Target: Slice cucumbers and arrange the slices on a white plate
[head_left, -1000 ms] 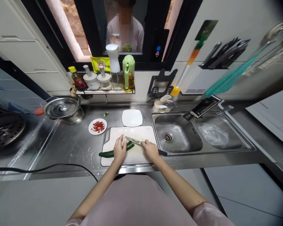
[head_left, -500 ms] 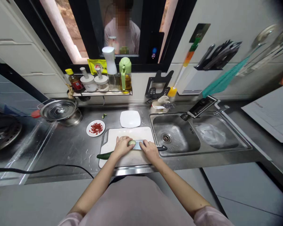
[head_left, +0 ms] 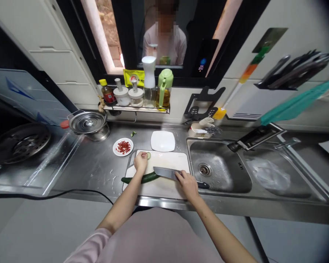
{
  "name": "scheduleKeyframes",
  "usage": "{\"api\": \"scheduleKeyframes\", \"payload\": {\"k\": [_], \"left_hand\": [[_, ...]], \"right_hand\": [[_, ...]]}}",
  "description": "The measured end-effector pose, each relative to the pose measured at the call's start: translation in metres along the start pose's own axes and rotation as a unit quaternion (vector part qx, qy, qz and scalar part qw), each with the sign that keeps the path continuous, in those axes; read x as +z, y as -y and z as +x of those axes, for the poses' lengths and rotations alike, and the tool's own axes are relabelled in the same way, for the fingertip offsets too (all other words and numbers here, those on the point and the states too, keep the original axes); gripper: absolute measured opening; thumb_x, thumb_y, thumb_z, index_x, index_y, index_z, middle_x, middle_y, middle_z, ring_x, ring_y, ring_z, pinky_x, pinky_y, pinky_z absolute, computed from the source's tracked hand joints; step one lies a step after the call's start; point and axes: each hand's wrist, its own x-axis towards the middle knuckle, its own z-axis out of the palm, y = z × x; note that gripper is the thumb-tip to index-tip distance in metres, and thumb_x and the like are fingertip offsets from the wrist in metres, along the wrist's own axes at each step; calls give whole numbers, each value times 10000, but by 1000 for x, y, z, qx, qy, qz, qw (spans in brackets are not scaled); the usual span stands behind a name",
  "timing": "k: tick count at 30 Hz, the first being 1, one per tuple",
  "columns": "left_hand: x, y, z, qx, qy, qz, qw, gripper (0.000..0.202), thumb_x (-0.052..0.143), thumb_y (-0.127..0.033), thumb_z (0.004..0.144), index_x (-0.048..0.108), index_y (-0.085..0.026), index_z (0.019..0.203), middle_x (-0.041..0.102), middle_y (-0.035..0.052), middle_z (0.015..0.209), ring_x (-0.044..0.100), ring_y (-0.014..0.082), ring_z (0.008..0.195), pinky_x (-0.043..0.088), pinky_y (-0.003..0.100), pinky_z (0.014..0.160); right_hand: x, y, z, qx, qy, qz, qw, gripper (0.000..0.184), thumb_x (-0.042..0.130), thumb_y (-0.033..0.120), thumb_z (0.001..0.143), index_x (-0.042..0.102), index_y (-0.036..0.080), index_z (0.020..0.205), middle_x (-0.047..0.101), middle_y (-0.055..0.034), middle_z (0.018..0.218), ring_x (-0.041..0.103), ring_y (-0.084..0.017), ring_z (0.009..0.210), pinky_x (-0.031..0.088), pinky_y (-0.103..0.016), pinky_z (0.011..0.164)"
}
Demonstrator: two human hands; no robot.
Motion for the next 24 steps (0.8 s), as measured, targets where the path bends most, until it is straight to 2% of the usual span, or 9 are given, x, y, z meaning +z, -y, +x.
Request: {"api": "scheduleKeyframes", "payload": {"k": [3,8,17,24], "left_hand": [[-2,12,16,-41,-29,28,998,181,563,-296,818,690,-254,941,719,31,892,639,182,840,432,270,756],[0,25,33,-62,-34,80,994,211,564,-313,822,693,-269,983,722,49,919,637,215,899,427,298,788],[-4,30,46,-27,-31,152,987,260,534,-304,844,669,-273,1063,714,56,947,622,217,943,397,300,814],[-4,34,48,-4,-30,176,984,217,562,-320,836,673,-282,1018,695,47,978,555,233,1024,398,300,804]], "right_hand": [[3,-4,-1,11,10,11,1000,333,457,171,894,619,242,1176,590,-67,1009,501,-158,811,302,-268,723],[1,-6,0,26,19,20,999,315,423,215,922,635,235,1155,601,-70,994,517,-159,808,318,-264,725],[-1,-8,1,32,7,26,999,309,428,239,924,654,231,1133,617,-68,981,544,-157,808,342,-260,720],[1,-11,0,43,10,24,999,299,457,222,902,655,234,1126,617,-59,981,547,-148,808,349,-245,711]]}}
